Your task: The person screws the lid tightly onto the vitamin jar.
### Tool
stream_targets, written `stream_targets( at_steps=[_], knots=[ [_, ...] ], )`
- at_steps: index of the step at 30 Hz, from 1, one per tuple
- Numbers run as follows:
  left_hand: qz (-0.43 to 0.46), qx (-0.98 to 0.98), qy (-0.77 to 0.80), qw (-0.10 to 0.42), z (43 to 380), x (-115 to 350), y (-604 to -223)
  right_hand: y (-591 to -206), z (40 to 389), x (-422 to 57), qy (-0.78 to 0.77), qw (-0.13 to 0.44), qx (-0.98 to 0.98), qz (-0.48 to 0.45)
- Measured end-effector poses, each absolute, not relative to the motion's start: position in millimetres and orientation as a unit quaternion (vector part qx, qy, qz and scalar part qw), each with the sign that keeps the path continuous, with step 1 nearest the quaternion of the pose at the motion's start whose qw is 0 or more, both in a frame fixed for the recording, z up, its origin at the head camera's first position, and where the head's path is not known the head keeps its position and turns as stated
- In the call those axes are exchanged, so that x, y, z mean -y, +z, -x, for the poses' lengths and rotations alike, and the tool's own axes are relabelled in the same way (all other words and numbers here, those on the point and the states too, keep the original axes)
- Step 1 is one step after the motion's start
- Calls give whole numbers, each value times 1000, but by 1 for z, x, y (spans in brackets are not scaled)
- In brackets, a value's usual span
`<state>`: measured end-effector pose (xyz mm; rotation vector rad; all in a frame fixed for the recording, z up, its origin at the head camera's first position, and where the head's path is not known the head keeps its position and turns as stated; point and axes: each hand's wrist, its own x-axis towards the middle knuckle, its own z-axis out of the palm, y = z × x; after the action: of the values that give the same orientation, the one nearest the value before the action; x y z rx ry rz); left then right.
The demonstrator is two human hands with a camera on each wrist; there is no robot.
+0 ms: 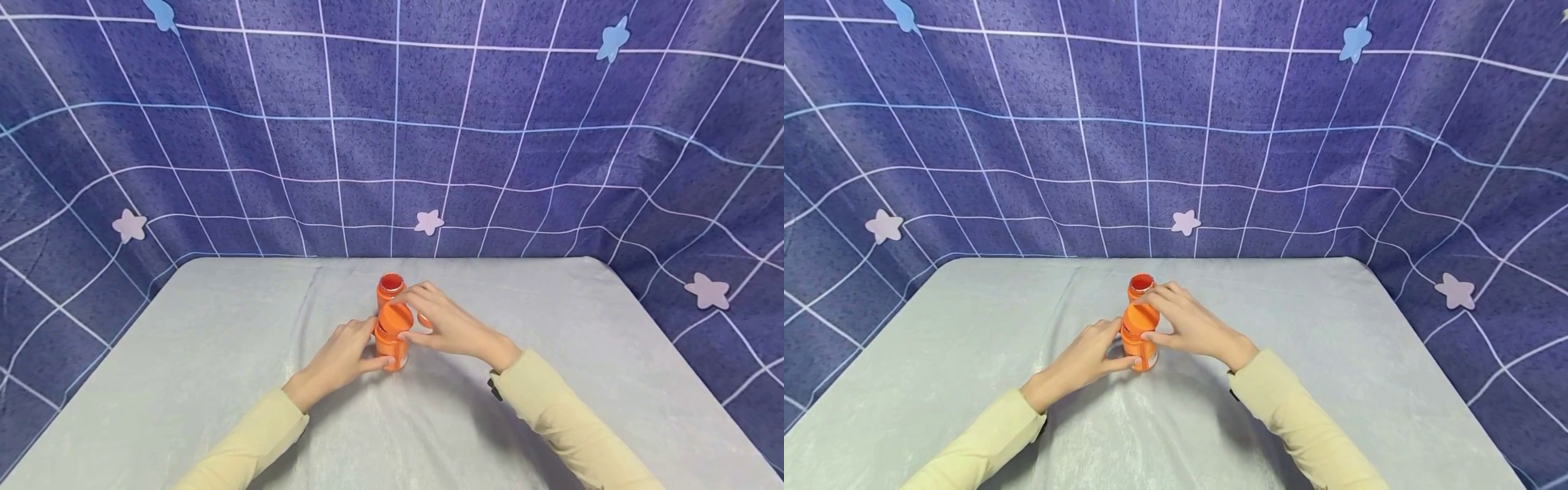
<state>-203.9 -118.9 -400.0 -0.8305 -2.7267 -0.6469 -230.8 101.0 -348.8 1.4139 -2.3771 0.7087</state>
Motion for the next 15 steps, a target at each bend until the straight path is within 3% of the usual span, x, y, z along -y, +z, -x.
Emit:
stream_targets(
  at_steps=[15],
  knots=[
    [284,927,-222,107,204,119,-399,-348,232,-95,239,141,816,-507]
  ],
)
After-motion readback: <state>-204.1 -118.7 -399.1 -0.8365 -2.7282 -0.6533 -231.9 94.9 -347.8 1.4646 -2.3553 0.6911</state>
